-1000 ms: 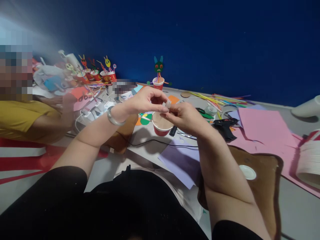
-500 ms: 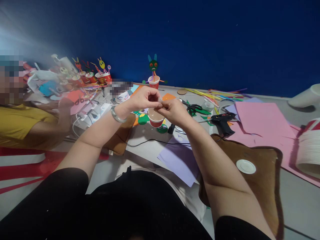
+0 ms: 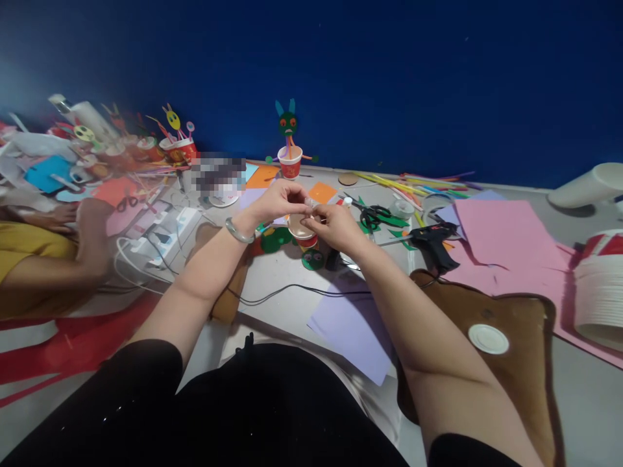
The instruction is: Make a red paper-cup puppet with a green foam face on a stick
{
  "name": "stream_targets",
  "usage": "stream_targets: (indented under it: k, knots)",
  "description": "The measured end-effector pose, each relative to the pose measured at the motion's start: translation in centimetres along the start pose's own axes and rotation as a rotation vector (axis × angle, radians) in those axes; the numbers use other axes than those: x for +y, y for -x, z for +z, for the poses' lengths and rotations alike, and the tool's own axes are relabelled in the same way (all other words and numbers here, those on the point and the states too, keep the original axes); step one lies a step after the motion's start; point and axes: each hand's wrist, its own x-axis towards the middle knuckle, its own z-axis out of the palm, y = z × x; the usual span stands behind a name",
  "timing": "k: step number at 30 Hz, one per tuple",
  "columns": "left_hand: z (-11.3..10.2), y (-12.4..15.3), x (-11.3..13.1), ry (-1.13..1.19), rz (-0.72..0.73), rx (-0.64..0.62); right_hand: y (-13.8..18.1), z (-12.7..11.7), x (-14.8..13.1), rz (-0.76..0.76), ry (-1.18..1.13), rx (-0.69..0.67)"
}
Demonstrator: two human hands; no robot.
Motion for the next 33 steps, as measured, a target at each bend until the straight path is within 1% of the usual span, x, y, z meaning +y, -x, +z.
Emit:
stream_targets:
  k: [3,6,9,13,17,19,21,24,27,29,33]
  knots:
    - [0.4,-0.3,-0.9,0.002,0.024,0.042,-0.1,-0.1,0.6,0.009,-0.02,0.041]
    - [1.0,-0.7,-1.6,-0.024,0.021,0.063,-0.1,-0.3,0.8,0.03,0.006,0.063]
    - [1.3,-1.0,-1.9,-0.024,-0.02,0.042,0.0,-0.1,0.8,0.053,0.038,0.05]
    - [1.1,-0.7,-1.7,-0.04,-0.076,0.002,0.1,-0.1,0.7,0.066,0.022,0.039]
    - [0.8,0.0,-1.0,-0.079,-0.09,0.032,0.3,-1.6,0.9,0.083,-0.126,-0.005]
    - [0.7,0.3,-0.8,-0.076,-0.107,0.045,0.3,-2.9,1.2,0.112,-0.161,0.012]
    - [0.7,0.4,-0.8,-0.046,-0.12,0.042,0.4,-4.1,1.6,0.142,-0.122,0.026]
    - [0.7,0.3,-1.1,0.001,-0.126,0.028,0.4,-5.2,2.3,0.172,0.016,-0.03]
    - [0.9,0.2,-1.5,-0.007,-0.127,0.031,0.3,-5.3,2.6,0.167,0.154,-0.127]
    - [0.9,0.2,-1.6,-0.032,-0.127,0.04,0.1,-5.1,2.8,0.156,0.194,-0.175]
    - [0.7,0.2,-1.6,-0.071,-0.12,0.054,-0.2,-4.9,3.1,0.162,0.22,-0.203]
